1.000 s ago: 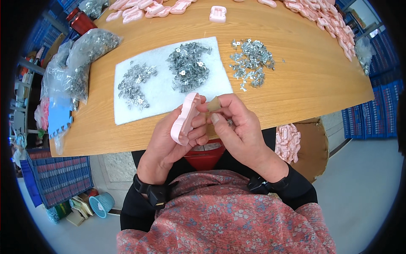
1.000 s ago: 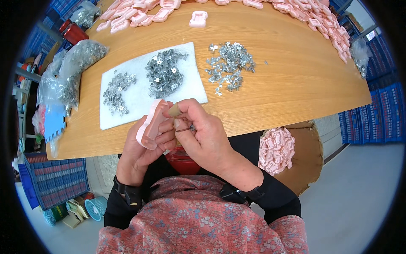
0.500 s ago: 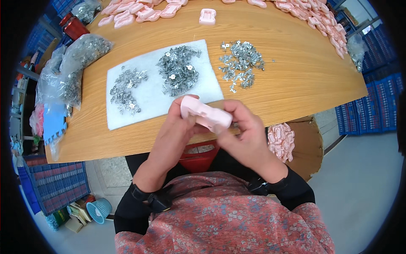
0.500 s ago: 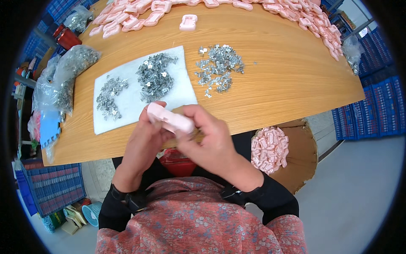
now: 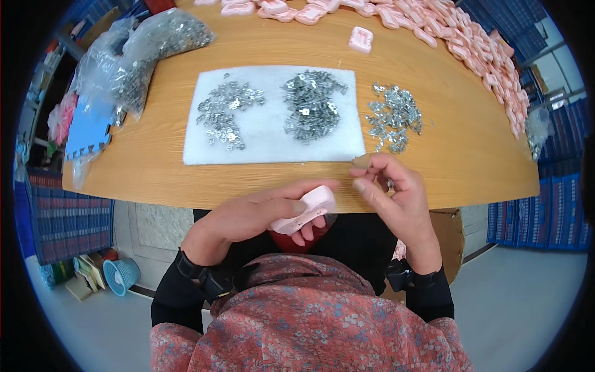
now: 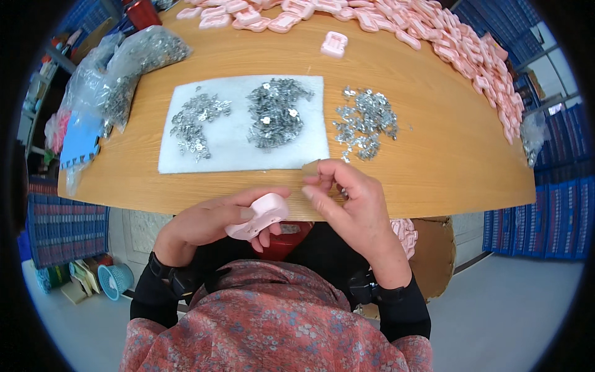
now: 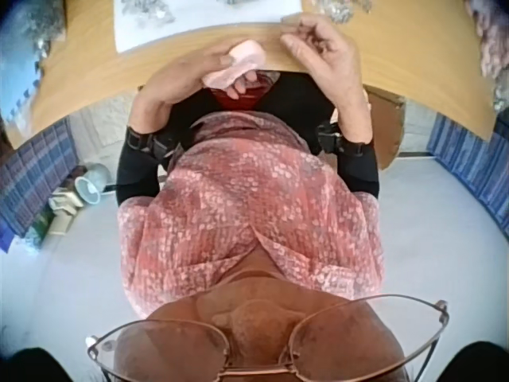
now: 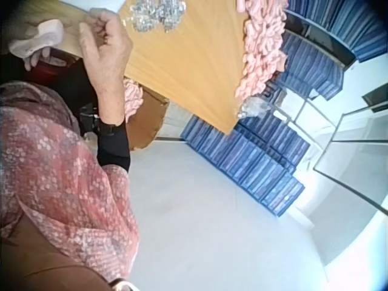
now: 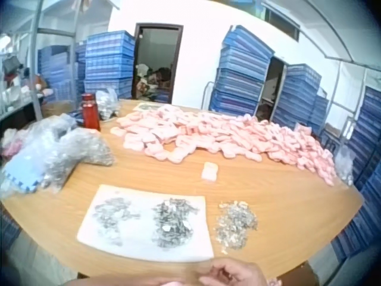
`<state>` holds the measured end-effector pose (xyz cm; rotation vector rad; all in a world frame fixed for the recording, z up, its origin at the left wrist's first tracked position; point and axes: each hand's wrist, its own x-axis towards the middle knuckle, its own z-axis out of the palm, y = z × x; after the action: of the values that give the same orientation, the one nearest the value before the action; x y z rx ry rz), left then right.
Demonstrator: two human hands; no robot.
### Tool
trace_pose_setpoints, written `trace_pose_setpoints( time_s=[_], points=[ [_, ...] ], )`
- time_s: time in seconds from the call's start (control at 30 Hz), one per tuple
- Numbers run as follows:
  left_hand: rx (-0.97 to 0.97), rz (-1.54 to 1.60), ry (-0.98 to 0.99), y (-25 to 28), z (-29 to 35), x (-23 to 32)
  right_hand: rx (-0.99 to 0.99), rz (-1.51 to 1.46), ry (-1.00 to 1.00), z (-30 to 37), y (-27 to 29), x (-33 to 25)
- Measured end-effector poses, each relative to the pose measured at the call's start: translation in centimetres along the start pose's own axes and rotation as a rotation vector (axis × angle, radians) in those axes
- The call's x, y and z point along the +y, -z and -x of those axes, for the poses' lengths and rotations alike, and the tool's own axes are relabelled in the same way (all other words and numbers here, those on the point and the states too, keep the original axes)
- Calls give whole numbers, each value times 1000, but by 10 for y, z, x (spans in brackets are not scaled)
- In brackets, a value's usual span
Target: The person assembles small pink plastic parts by inserting metal components into them using a thin metal tool. They pick up parts from a pile on the table, insert the metal pieces, and place the finished items aside.
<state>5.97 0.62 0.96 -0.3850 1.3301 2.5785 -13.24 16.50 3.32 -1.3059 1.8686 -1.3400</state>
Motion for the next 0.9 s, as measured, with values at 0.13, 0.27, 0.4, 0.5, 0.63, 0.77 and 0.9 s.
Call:
trace_pose_setpoints(
  time_s=[0.13,0.27,0.4,0.5,0.63,0.77,0.9],
  points=[
    [18,147,8,13,11,-9,-22,379,218,-39,-25,-4],
    [50,199,-135,13,24,-14,-6,658,384,-74,-53,-5],
    [86,156,-276,23,34,-22,-50,823,464,-93,-72,-6],
    [164,204,-325,27,39,-19,-115,855,528,-100,-77,-4],
    [322,332,-419,35,35,-13,-112,784,560,-101,-79,-3],
    [442,443,-440,32,29,-1,-64,640,505,-103,-71,2],
    [499,476,-494,35,21,0,-63,599,513,-104,-65,2]
  ],
)
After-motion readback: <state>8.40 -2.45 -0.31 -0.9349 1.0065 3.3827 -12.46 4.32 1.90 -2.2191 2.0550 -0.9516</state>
